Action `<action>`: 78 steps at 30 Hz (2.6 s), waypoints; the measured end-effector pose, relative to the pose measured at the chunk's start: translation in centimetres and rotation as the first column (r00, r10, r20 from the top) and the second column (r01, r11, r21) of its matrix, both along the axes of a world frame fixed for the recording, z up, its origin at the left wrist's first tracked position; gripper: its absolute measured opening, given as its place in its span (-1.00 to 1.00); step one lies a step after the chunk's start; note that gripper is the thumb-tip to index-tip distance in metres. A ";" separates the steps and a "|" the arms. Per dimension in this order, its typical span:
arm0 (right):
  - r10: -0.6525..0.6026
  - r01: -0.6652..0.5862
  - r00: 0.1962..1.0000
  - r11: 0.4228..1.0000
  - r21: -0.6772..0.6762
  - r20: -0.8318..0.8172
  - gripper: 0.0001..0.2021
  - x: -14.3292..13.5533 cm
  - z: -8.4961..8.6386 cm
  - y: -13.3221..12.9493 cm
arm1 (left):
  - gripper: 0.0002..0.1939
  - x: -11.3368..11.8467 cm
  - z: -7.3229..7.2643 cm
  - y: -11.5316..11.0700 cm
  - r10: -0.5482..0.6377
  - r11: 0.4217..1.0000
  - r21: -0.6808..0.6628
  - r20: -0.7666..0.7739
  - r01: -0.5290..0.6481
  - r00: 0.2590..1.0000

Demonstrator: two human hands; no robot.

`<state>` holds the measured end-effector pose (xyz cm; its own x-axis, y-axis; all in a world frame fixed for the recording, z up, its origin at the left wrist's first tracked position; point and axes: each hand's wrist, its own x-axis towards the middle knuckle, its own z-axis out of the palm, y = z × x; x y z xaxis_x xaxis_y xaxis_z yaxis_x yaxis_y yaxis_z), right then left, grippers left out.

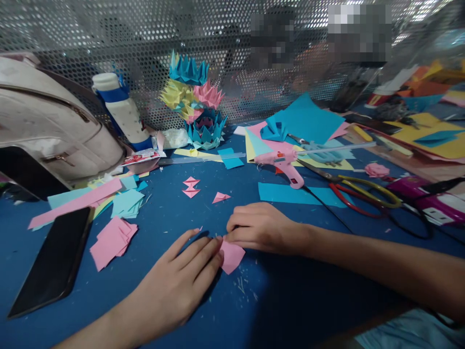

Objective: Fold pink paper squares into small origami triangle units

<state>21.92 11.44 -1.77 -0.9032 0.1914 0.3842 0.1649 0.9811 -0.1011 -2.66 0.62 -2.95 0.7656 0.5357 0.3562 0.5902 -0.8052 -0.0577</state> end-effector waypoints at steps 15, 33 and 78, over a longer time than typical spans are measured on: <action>-0.018 0.028 0.999 0.968 -0.248 0.044 -0.77 0.2 1.3 0.6 | -0.61 0.4 0.8 -0.1 0.009 1.000 0.028 -0.039 -0.008 0.999; -0.261 0.299 0.954 0.832 -0.467 0.146 -0.97 -1.3 1.0 -1.7 | -0.58 0.2 0.5 -0.3 0.046 0.996 -0.083 0.115 -0.036 0.992; 0.043 0.021 0.989 0.907 -0.421 0.142 -0.55 0.9 1.4 0.8 | -0.34 -0.1 1.3 0.6 -0.077 0.980 -0.187 -0.078 0.061 0.994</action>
